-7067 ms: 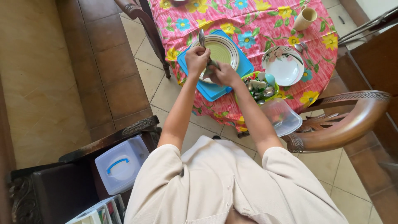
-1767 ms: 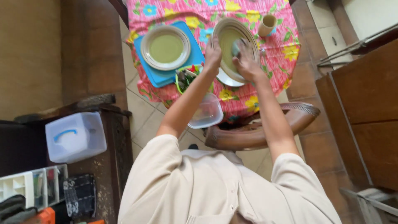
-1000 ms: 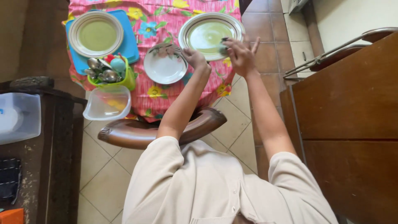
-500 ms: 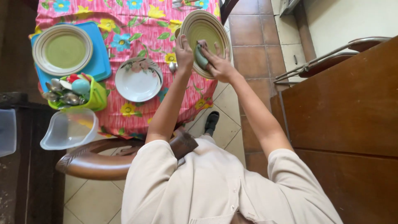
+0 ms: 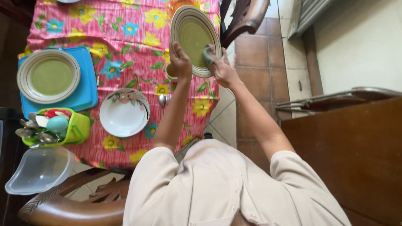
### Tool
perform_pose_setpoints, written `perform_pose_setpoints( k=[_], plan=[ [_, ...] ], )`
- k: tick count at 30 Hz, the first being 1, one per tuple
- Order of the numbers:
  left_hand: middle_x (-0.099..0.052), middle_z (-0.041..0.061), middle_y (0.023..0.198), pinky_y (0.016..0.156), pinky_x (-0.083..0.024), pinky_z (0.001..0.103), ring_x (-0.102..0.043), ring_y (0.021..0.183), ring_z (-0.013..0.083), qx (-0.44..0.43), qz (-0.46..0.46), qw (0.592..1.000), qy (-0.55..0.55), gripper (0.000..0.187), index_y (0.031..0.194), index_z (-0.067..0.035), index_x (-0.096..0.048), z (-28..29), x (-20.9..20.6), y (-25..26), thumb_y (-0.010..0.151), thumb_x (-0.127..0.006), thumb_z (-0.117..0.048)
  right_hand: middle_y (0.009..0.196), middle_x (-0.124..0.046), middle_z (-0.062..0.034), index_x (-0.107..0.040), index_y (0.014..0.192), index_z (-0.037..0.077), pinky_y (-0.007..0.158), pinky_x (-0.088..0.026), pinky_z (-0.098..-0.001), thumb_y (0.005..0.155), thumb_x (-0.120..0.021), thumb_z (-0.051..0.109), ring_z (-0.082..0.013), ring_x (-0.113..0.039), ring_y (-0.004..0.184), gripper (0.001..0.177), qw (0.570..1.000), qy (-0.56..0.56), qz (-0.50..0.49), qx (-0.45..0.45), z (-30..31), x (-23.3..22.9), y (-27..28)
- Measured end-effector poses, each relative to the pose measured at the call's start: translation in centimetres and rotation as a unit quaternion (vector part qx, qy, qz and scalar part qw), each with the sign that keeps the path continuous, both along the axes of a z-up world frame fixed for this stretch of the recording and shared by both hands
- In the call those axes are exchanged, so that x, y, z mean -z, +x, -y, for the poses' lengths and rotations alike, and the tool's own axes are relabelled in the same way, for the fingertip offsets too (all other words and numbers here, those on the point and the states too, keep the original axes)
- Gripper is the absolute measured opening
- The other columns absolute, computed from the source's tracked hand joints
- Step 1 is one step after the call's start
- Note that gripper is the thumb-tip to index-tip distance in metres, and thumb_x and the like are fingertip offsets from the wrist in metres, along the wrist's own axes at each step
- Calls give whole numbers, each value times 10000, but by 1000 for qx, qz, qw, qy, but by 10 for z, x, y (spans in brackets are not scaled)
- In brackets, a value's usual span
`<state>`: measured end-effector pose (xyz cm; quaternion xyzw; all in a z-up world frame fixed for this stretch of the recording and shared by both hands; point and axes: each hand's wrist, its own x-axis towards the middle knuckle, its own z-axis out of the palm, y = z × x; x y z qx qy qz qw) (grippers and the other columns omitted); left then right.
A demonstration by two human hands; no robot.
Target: The person wipes several plates and cutlery with a cloth on a dining table. They handle each item one at a time, wiping the surfaces and edges, then place the cleaned items into a blue container or onto a stack.
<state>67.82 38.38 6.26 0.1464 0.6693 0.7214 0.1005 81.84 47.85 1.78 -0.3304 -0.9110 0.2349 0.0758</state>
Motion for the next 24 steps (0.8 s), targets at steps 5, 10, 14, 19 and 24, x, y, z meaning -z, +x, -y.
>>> perform_pose_setpoints(
  k=[5,10,14,19,24],
  plan=[
    [-567,308,1420,1208,-381,492,-502,1378,419,-53,19,991,123,450,1423,26,-552,-70,71,-22,1102,-530,-288,1724,-162,25,-199,1672,267,1149,-212,-695,1109,-386,191,-317,-106,1567,598,973,49,-228,-2,-105,53,-44],
    [-563,265,1438,1222,-353,496,-494,1392,389,-96,28,983,152,415,1437,3,-554,-102,101,-31,1119,-507,-260,1619,-305,-273,-272,1631,175,1244,-284,-611,1057,-452,163,-499,-291,1492,602,947,-8,-301,116,-147,68,-64],
    [-535,243,1485,1222,-347,475,-487,1401,384,-145,1,983,114,439,1475,-37,-538,-109,106,-56,1129,-485,-302,1581,-382,-153,-315,1556,376,1210,-359,-540,996,-487,331,-385,-401,1450,587,957,-105,-231,142,-176,96,-101],
    [-578,247,1427,1198,-361,467,-519,1372,347,-181,-64,976,104,386,1433,1,-565,-108,109,-72,1128,-487,-222,1566,-412,-204,-283,1511,363,1235,-311,-522,986,-482,435,-394,-438,1432,566,971,-192,-124,70,-238,137,-152],
    [-639,259,1335,1147,-415,485,-551,1310,285,-177,-106,976,74,348,1352,13,-631,-127,90,-85,1112,-518,-213,1241,-688,-206,-717,1221,83,1112,-411,-516,953,-442,625,-365,-593,1263,664,936,-313,-153,55,-269,93,-189]
  ],
)
